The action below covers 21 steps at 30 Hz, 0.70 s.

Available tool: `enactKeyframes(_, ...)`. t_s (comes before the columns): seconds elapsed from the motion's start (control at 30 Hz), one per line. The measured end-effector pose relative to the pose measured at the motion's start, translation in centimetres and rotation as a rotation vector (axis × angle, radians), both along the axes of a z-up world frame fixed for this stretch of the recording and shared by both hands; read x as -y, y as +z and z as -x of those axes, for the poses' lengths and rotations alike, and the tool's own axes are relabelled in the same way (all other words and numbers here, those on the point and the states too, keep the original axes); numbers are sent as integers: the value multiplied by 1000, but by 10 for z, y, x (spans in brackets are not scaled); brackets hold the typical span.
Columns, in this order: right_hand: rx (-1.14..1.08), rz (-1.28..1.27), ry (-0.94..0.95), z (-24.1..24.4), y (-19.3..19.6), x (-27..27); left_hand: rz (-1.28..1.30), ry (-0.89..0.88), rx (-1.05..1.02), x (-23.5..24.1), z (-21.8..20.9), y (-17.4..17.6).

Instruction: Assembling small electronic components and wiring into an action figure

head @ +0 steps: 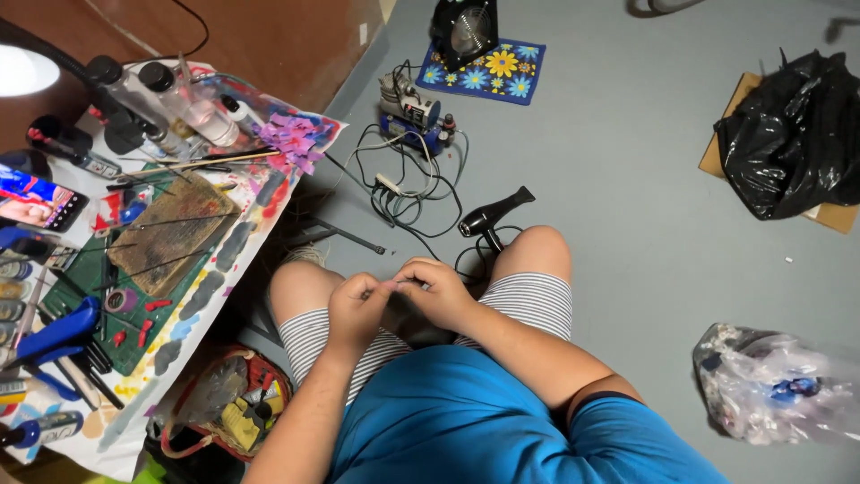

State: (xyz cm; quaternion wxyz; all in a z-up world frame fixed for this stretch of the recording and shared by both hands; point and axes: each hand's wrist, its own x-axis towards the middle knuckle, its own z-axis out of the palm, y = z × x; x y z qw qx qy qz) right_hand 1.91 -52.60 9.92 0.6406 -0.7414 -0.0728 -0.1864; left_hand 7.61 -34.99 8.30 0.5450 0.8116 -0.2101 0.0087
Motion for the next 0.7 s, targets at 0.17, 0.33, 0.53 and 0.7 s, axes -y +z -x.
enactKeyframes(0.17,-149,-77,-90,-17,-49,9,-151,6,9,-7,-5,40)
enactKeyframes(0.33,-385,-272,-129,-42,-125,24,-137,-14,103,-42,-16,42)
enactKeyframes(0.53,-444,-180,-179,-34,-136,49,-205,242,161,-96,16,58)
enactKeyframes(0.7,-319,-327,-203,-32,-119,59,-297,235,74,-139,35,37)
